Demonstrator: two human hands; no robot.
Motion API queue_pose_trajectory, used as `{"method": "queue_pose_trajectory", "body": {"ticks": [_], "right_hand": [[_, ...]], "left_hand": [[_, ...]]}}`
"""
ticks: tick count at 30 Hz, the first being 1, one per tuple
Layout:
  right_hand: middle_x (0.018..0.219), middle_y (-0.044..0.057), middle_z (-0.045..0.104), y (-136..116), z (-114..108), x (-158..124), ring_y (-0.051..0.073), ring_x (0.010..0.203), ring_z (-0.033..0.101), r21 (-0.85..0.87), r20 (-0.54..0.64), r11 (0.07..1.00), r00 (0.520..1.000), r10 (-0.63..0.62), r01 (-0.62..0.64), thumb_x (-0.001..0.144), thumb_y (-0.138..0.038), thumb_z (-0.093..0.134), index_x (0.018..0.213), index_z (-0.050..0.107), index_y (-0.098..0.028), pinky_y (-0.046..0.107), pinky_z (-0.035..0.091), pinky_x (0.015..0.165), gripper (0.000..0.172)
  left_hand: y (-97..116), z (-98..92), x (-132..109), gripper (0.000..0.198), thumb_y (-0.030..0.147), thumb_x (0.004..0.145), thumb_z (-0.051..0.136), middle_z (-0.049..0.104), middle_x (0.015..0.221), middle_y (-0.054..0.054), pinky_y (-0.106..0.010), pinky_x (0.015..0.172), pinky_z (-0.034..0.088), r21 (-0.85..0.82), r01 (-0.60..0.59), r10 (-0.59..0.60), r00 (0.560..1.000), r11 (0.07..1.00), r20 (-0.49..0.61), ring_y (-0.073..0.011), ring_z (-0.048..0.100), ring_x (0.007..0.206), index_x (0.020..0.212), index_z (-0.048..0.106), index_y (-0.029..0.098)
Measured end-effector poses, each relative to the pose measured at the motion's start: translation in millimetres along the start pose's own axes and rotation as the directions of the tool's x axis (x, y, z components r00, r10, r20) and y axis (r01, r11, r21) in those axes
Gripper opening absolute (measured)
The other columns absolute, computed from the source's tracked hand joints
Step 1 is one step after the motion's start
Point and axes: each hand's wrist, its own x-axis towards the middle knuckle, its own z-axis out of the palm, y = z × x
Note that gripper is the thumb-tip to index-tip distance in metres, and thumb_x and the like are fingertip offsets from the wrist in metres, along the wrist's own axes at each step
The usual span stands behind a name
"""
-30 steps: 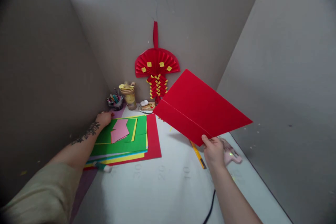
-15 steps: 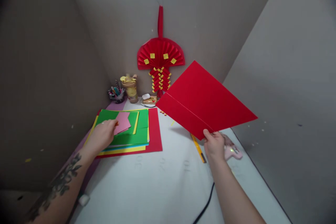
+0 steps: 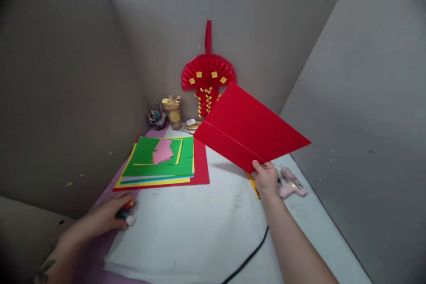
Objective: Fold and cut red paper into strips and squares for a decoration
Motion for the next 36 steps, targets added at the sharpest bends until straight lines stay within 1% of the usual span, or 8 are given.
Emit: {"method": "queue_pose_trajectory", "body": {"ticks": [4, 8, 14, 18, 22, 27, 31, 36], "right_hand": [[0.069, 0.000, 0.069, 0, 2, -2, 0.014, 0.060, 0.064, 0.014, -0.001, 1.000, 1.000, 0.016, -0.016, 0.047, -0.021, 0.081, 0.073, 0.061, -0.015, 0.025, 0.054, 0.055, 0.033], [0.068, -0.001, 0.067, -7, -1, 0, 0.012, 0.059, 0.063, 0.008, -0.030, 1.000, 0.999, -0.028, 0.028, 0.049, -0.022, 0.081, 0.070, 0.058, -0.015, 0.023, 0.052, 0.053, 0.031], [0.072, -0.002, 0.065, -25, -15, 17, 0.012, 0.065, 0.062, 0.068, -0.136, 0.989, 0.983, -0.124, 0.134, 0.049, -0.019, 0.080, 0.073, 0.057, -0.016, 0.025, 0.053, 0.059, 0.034], [0.073, -0.003, 0.064, -32, -21, 21, 0.011, 0.064, 0.061, 0.080, -0.160, 0.986, 0.978, -0.131, 0.145, 0.052, -0.018, 0.079, 0.077, 0.056, -0.016, 0.024, 0.054, 0.059, 0.033], [0.077, -0.002, 0.065, -37, -18, 17, 0.011, 0.068, 0.062, 0.116, -0.092, 0.983, 0.987, -0.134, 0.145, 0.054, -0.017, 0.079, 0.081, 0.058, -0.016, 0.025, 0.055, 0.063, 0.034], [0.082, -0.002, 0.065, -39, -15, 16, 0.013, 0.077, 0.063, 0.124, -0.086, 0.978, 0.984, -0.156, 0.166, 0.054, -0.016, 0.079, 0.075, 0.053, -0.017, 0.029, 0.057, 0.071, 0.033], [0.078, -0.004, 0.064, -39, -18, 17, 0.012, 0.074, 0.063, 0.112, -0.091, 0.980, 0.984, -0.155, 0.165, 0.054, -0.016, 0.079, 0.071, 0.048, -0.017, 0.028, 0.057, 0.069, 0.035], [0.072, -0.005, 0.061, -48, -22, 20, 0.011, 0.070, 0.062, 0.104, -0.192, 0.967, 0.958, -0.211, 0.234, 0.055, -0.016, 0.079, 0.068, 0.046, -0.017, 0.029, 0.056, 0.072, 0.035]], "left_hand": [[-4, 23.7, 2, 0.011, 0.027, 0.074, 0.056, 0.066, 0.095, -0.004, -0.031, 0.077, 0.041, 0.035, 0.006, -0.005, 1.000, 0.999, -0.026, -0.0237, 0.060, 0.093, 0.083, 0.057, 0.021], [4, 25.3, 16, 0.021, 0.032, 0.087, 0.039, 0.067, 0.093, -0.007, -0.028, 0.068, 0.043, -0.001, 0.050, -0.050, 0.990, 0.999, -0.133, -0.0214, 0.063, 0.084, 0.099, 0.051, 0.020], [1, 19.3, 44, 0.041, 0.031, 0.090, 0.036, 0.061, 0.124, -0.011, -0.034, 0.075, 0.047, 0.312, 0.076, 0.015, 0.960, 0.947, -0.281, -0.0268, 0.063, 0.099, 0.128, 0.051, 0.025], [-8, 9.7, 55, 0.044, 0.028, 0.091, 0.033, 0.050, 0.138, -0.008, -0.038, 0.076, 0.049, 0.389, 0.002, 0.082, 0.977, 0.921, -0.199, -0.0271, 0.066, 0.095, 0.132, 0.050, 0.030], [-12, 8.4, 58, 0.049, 0.022, 0.088, 0.037, 0.059, 0.130, -0.007, -0.037, 0.085, 0.047, 0.364, -0.115, 0.166, 0.980, 0.924, -0.112, -0.0264, 0.063, 0.104, 0.136, 0.044, 0.028], [-8, 7.0, 70, 0.048, 0.026, 0.091, 0.033, 0.070, 0.107, -0.014, -0.037, 0.076, 0.048, 0.419, -0.015, 0.080, 0.987, 0.908, -0.137, -0.0291, 0.067, 0.092, 0.138, 0.042, 0.022], [-4, 1.2, 80, 0.044, 0.025, 0.092, 0.033, 0.071, 0.097, -0.015, -0.036, 0.071, 0.047, 0.442, -0.020, 0.101, 0.982, 0.897, -0.160, -0.0294, 0.068, 0.085, 0.133, 0.046, 0.019], [32, 6.3, 81, 0.026, 0.016, 0.086, 0.039, 0.069, 0.088, -0.011, -0.032, 0.070, 0.045, 0.431, -0.097, 0.193, 0.964, 0.897, -0.185, -0.0246, 0.065, 0.082, 0.104, 0.058, 0.019]]}}
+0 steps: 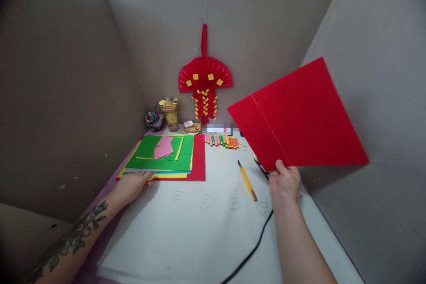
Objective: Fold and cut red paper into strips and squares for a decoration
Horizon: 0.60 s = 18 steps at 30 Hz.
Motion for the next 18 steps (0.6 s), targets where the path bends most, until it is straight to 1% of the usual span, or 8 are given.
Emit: {"method": "queue_pose_trajectory", "body": {"ticks": [2, 3, 5, 7, 9, 11, 13, 18], "right_hand": [[0.071, -0.004, 0.060, -4, 0, 2, 0.012, 0.072, 0.062, 0.001, -0.009, 1.000, 1.000, -0.027, 0.027, 0.055, -0.015, 0.079, 0.067, 0.046, -0.017, 0.030, 0.055, 0.074, 0.035], [0.071, -0.004, 0.060, -6, 0, 3, 0.012, 0.072, 0.062, 0.001, -0.010, 0.999, 0.999, -0.036, 0.036, 0.054, -0.014, 0.078, 0.067, 0.046, -0.017, 0.031, 0.055, 0.075, 0.035], [0.072, -0.004, 0.061, -8, 1, 4, 0.012, 0.072, 0.062, 0.007, -0.015, 0.999, 0.999, -0.049, 0.049, 0.053, -0.013, 0.077, 0.067, 0.048, -0.017, 0.031, 0.055, 0.074, 0.033], [0.073, -0.004, 0.062, -9, 2, 4, 0.011, 0.070, 0.061, 0.020, -0.015, 0.998, 0.999, -0.052, 0.052, 0.052, -0.012, 0.076, 0.069, 0.051, -0.016, 0.030, 0.055, 0.073, 0.030], [0.073, -0.004, 0.063, -9, 2, 3, 0.011, 0.069, 0.061, 0.029, 0.003, 0.999, 0.999, -0.043, 0.043, 0.052, -0.012, 0.076, 0.071, 0.054, -0.016, 0.028, 0.055, 0.072, 0.030], [0.074, -0.004, 0.064, -9, 2, 2, 0.010, 0.070, 0.062, 0.027, 0.013, 0.999, 0.999, -0.038, 0.038, 0.053, -0.012, 0.076, 0.072, 0.054, -0.017, 0.026, 0.055, 0.071, 0.030], [0.073, -0.004, 0.064, -9, 1, 1, 0.010, 0.069, 0.062, 0.015, 0.009, 0.999, 0.999, -0.040, 0.040, 0.054, -0.013, 0.077, 0.072, 0.053, -0.018, 0.025, 0.055, 0.068, 0.030], [0.071, -0.003, 0.064, -6, -1, 0, 0.011, 0.063, 0.061, -0.019, 0.017, 1.000, 1.000, -0.012, 0.012, 0.054, -0.016, 0.078, 0.067, 0.051, -0.017, 0.026, 0.055, 0.064, 0.031]], "left_hand": [[32, -4.5, 8, 0.021, 0.015, 0.083, 0.043, 0.067, 0.094, -0.008, -0.030, 0.070, 0.044, -0.017, -0.057, 0.056, 0.998, 0.998, -0.029, -0.0222, 0.064, 0.084, 0.098, 0.057, 0.021], [50, -6.8, 15, 0.020, 0.016, 0.083, 0.044, 0.065, 0.097, -0.008, -0.029, 0.068, 0.044, -0.032, -0.116, 0.113, 0.992, 0.993, -0.061, -0.0216, 0.064, 0.083, 0.097, 0.057, 0.022], [87, -11.6, 34, 0.017, 0.019, 0.083, 0.046, 0.063, 0.097, -0.007, -0.028, 0.064, 0.044, -0.048, -0.254, 0.252, 0.966, 0.966, -0.056, -0.0194, 0.064, 0.076, 0.095, 0.058, 0.022], [118, -16.4, 58, 0.022, 0.021, 0.086, 0.043, 0.061, 0.105, -0.008, -0.028, 0.063, 0.045, -0.035, -0.418, 0.414, 0.906, 0.908, -0.085, -0.0193, 0.064, 0.078, 0.103, 0.057, 0.023], [137, -20.5, 83, 0.027, 0.024, 0.088, 0.042, 0.056, 0.116, -0.010, -0.029, 0.062, 0.046, -0.006, -0.549, 0.548, 0.835, 0.836, -0.055, -0.0193, 0.064, 0.078, 0.112, 0.054, 0.022], [145, -22.9, 102, 0.024, 0.027, 0.087, 0.045, 0.058, 0.110, -0.010, -0.029, 0.059, 0.046, 0.004, -0.587, 0.587, 0.809, 0.810, -0.022, -0.0191, 0.064, 0.073, 0.107, 0.057, 0.021], [145, -23.4, 113, 0.020, 0.028, 0.085, 0.047, 0.060, 0.102, -0.009, -0.029, 0.057, 0.046, 0.015, -0.609, 0.609, 0.793, 0.793, 0.008, -0.0192, 0.064, 0.070, 0.099, 0.059, 0.019], [133, -21.9, 110, 0.017, 0.027, 0.085, 0.048, 0.061, 0.095, -0.010, -0.029, 0.054, 0.045, 0.042, -0.667, 0.663, 0.745, 0.744, 0.074, -0.0196, 0.063, 0.066, 0.094, 0.060, 0.018]]}}
